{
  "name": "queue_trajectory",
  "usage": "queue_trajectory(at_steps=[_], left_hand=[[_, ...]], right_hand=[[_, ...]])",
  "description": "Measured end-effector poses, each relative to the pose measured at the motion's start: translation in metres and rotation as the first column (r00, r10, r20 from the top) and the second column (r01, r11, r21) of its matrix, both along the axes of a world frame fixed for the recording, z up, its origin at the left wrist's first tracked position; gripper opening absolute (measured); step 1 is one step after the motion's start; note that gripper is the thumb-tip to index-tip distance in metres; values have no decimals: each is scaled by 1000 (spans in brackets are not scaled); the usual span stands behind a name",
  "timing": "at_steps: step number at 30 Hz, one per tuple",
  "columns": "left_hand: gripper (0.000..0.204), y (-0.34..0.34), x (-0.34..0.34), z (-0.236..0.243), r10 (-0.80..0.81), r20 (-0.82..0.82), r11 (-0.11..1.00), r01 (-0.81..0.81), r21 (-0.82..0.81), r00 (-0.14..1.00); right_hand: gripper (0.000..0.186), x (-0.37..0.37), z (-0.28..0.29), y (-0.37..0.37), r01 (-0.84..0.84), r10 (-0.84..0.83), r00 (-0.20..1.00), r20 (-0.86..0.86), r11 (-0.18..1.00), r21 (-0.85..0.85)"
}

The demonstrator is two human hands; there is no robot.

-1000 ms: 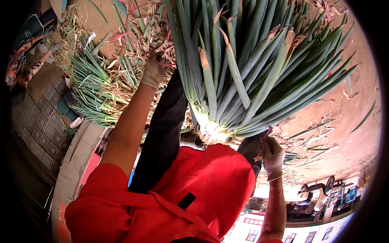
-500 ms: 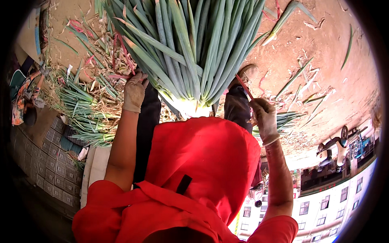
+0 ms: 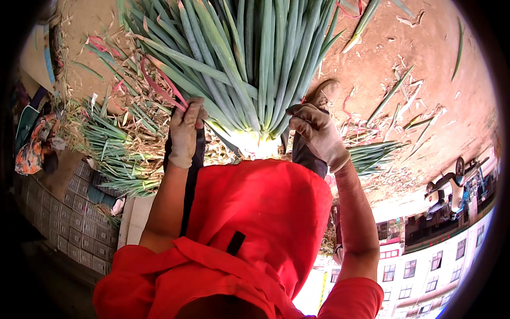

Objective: The person trims the roots and outer layers of green onions with a small tool, then gathers the stalks into a bundle and ties them with a red plastic cord.

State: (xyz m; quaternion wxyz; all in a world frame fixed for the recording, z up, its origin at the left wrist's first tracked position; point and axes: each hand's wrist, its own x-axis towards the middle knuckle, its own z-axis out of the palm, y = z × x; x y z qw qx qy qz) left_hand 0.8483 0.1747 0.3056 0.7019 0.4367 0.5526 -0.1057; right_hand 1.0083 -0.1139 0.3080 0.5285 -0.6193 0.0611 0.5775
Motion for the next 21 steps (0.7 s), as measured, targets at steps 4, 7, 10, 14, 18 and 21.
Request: queue_trajectory(at_steps=[4, 7, 10, 14, 18, 21], left_hand=[[24, -32, 24, -8, -85, 114, 975, 106, -196, 990], [19, -43, 55, -15, -102, -107, 966, 73, -247, 989], [15, -42, 57, -39, -181, 73, 952, 194, -237, 981], [21, -59, 87, -59, -592, 121, 804, 593, 35, 797], [31, -75, 121, -96, -691, -147, 690, 707, 155, 707], [32, -73, 134, -125, -631, -260, 720, 677, 155, 730]], right_hand=[[13, -2, -4, 22, 196, -214, 964, -159, 973, -122], [10, -14, -6, 32, 341, -355, 929, -103, 931, -133], [21, -22, -13, 33, 398, -409, 911, -42, 903, -164], [22, -31, -14, 39, 387, -335, 919, 209, 872, -299], [18, -16, -9, 38, 120, 178, 731, 659, 917, -380], [13, -7, -20, 30, 133, 201, 604, 771, 928, -347]])
